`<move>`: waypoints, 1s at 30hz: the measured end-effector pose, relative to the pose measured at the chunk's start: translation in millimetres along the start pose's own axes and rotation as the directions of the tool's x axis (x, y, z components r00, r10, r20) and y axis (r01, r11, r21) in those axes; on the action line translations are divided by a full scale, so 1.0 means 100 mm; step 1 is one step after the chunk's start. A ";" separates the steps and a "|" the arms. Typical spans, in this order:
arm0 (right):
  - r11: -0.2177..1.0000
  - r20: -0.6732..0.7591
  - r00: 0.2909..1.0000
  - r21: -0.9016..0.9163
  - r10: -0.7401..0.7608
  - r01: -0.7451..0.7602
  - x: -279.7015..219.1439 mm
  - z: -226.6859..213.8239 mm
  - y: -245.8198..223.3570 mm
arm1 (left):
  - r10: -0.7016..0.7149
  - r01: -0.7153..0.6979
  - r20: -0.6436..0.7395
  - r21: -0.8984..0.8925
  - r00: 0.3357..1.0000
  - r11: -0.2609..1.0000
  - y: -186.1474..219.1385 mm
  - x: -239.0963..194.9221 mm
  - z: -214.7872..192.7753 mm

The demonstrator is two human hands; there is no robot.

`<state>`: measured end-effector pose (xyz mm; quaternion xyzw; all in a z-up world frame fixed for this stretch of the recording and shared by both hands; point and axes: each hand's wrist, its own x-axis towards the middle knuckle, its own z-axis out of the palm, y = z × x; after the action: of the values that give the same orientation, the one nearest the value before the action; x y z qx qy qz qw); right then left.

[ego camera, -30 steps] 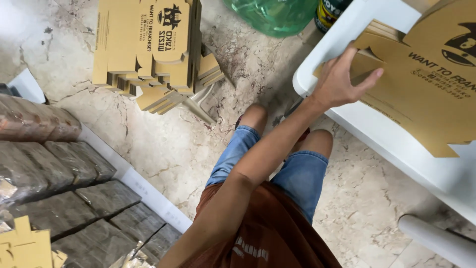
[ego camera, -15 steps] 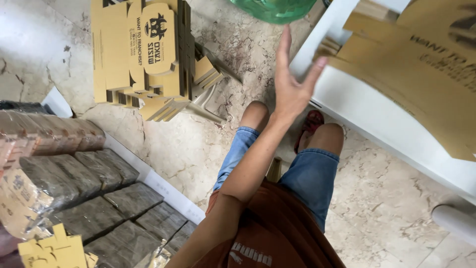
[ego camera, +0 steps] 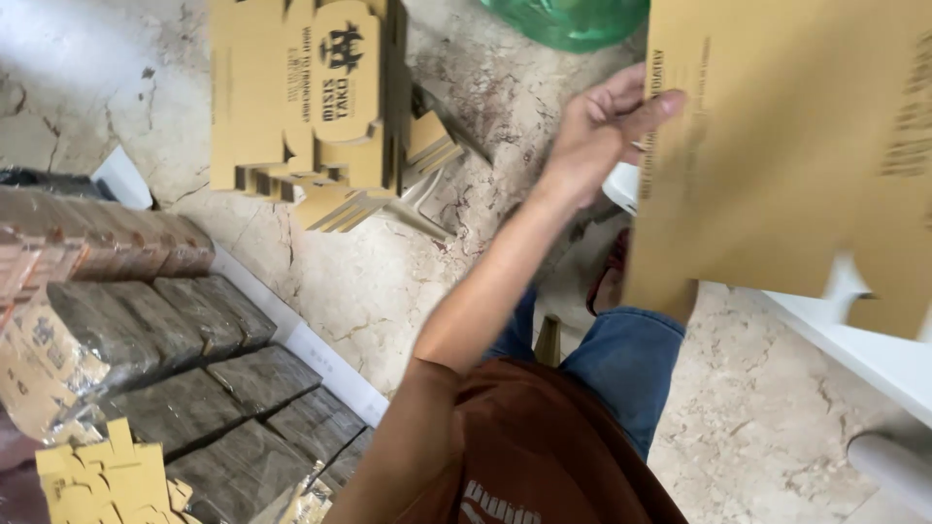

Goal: Counting cardboard templates and assembling a cardboard box

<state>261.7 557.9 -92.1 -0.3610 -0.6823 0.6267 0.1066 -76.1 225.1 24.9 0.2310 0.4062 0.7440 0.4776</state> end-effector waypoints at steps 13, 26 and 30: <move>0.995 0.038 0.997 0.066 0.069 -0.071 -0.30 4.00 -3.23 | 0.067 0.295 -0.475 0.645 0.878 0.705 2.80 -0.80 -2.20; 0.988 0.163 0.982 -0.107 -0.095 0.113 1.21 5.81 -3.13 | 0.166 0.594 -0.662 0.736 0.731 0.325 3.35 -0.46 -4.72; 0.994 0.172 0.980 -0.032 -0.102 0.109 1.37 5.99 -3.03 | 0.171 0.646 -0.685 0.726 0.708 0.236 3.48 -0.54 -4.68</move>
<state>-303.7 191.4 33.3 -0.2717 -0.7198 0.6346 0.0737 -576.6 -77.5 50.7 0.1238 0.9325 0.2838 0.1860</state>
